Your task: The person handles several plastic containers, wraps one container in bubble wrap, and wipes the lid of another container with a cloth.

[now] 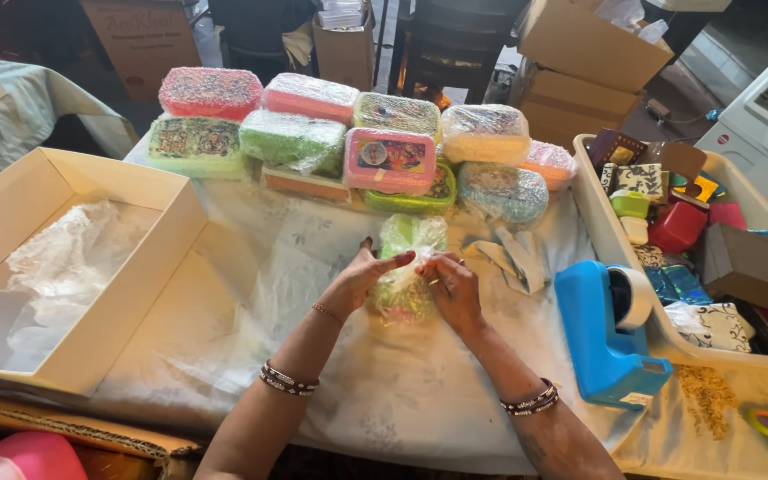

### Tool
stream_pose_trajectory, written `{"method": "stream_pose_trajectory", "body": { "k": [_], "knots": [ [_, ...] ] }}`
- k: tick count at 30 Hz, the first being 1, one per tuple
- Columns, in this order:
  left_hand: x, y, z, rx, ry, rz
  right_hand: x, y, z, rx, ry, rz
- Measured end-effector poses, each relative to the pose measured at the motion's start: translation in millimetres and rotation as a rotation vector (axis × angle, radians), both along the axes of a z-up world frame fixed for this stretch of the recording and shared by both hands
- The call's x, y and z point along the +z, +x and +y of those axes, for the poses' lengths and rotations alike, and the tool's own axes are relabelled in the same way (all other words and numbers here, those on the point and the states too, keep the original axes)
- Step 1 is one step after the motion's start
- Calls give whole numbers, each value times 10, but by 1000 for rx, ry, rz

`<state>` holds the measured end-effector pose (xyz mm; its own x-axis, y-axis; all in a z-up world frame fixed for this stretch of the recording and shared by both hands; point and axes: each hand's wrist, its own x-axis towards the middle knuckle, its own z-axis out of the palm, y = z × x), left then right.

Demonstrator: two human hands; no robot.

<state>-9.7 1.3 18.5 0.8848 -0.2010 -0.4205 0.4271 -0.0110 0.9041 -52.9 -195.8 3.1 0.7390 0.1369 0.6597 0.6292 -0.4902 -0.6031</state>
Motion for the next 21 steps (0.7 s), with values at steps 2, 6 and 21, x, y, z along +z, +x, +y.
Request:
{"method": "stream_pose_trajectory", "body": {
  "k": [2, 6, 21],
  "knots": [
    [-106, 36, 8, 5, -42, -55, 79, -39, 30, 4, -37, -62],
    [-144, 18, -44, -16, -241, -295, 296, -133, 109, -7, -85, -213],
    [29, -101, -108, -59, -396, -771, 302, 37, -37, 408, 556, 373]
  ]
}}
